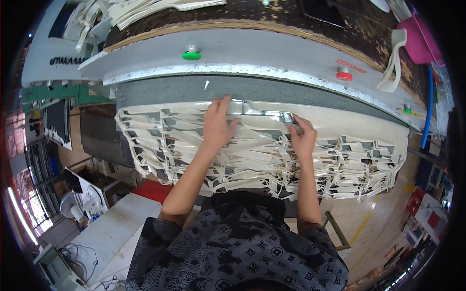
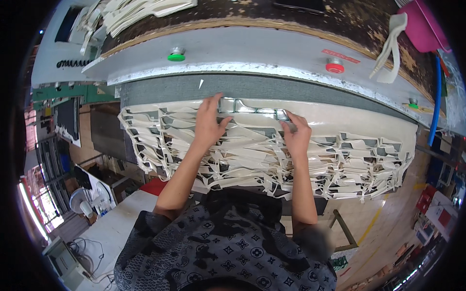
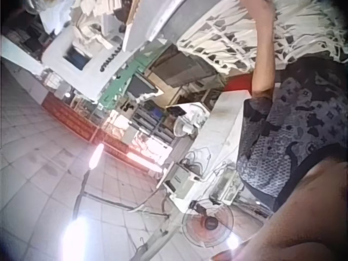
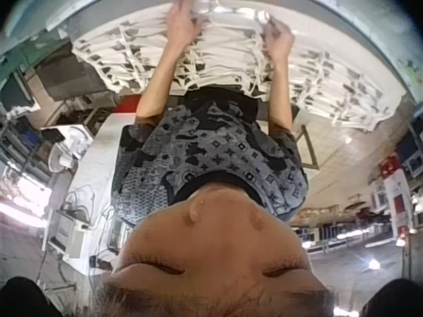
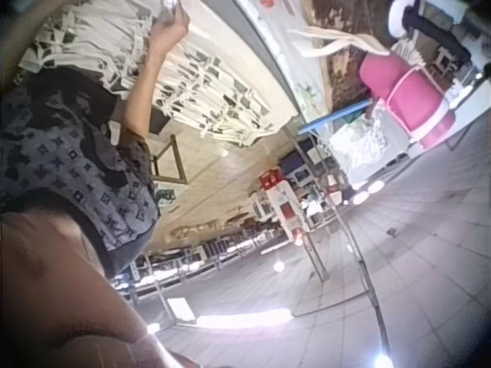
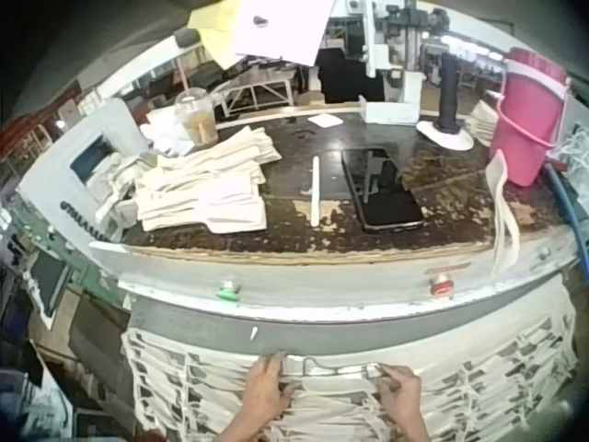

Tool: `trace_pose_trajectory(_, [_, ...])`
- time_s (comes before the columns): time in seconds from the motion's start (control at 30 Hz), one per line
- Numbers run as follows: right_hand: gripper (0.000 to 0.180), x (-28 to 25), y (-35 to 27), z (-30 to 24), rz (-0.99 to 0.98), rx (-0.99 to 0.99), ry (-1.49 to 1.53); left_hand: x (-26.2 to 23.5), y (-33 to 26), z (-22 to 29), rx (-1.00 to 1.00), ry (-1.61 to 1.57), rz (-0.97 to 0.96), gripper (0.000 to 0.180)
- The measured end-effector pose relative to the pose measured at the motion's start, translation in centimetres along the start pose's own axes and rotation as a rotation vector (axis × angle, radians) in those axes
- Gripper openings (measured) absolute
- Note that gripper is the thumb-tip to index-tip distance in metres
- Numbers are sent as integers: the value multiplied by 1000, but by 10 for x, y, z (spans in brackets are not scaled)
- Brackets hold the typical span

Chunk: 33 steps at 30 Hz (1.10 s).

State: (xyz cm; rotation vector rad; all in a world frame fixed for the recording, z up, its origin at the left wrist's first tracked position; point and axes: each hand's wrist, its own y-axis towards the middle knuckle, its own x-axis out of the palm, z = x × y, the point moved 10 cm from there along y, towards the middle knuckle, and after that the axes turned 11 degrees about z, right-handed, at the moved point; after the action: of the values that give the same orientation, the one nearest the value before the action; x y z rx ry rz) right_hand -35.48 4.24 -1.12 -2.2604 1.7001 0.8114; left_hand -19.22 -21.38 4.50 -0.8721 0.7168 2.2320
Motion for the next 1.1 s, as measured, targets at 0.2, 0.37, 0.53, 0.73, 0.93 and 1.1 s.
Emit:
trace_pose_trajectory(0.2, [44,8,-5,5,-13,-46,65,6,-12,-25,-25,6,51,64])
trace_pose_trajectory(0.37, [46,13,-7,-6,12,-147,-2,-2,-21,-32,-8,-31,122,64])
trace_pose_trajectory(0.53, [45,17,-6,-6,21,-160,-45,3,-37,-55,-95,-80,212,69])
trace_pose_trajectory(0.73, [49,19,-7,-2,-29,-170,-80,1,-41,-61,-49,-111,253,63])
trace_pose_trajectory(0.93, [45,15,-5,-37,-158,-280,-188,-27,-43,-16,25,-13,302,52])
trace_pose_trajectory(1.1, [43,-8,-50,-150,-245,-710,-243,31,-122,3,-982,-1046,-355,47])
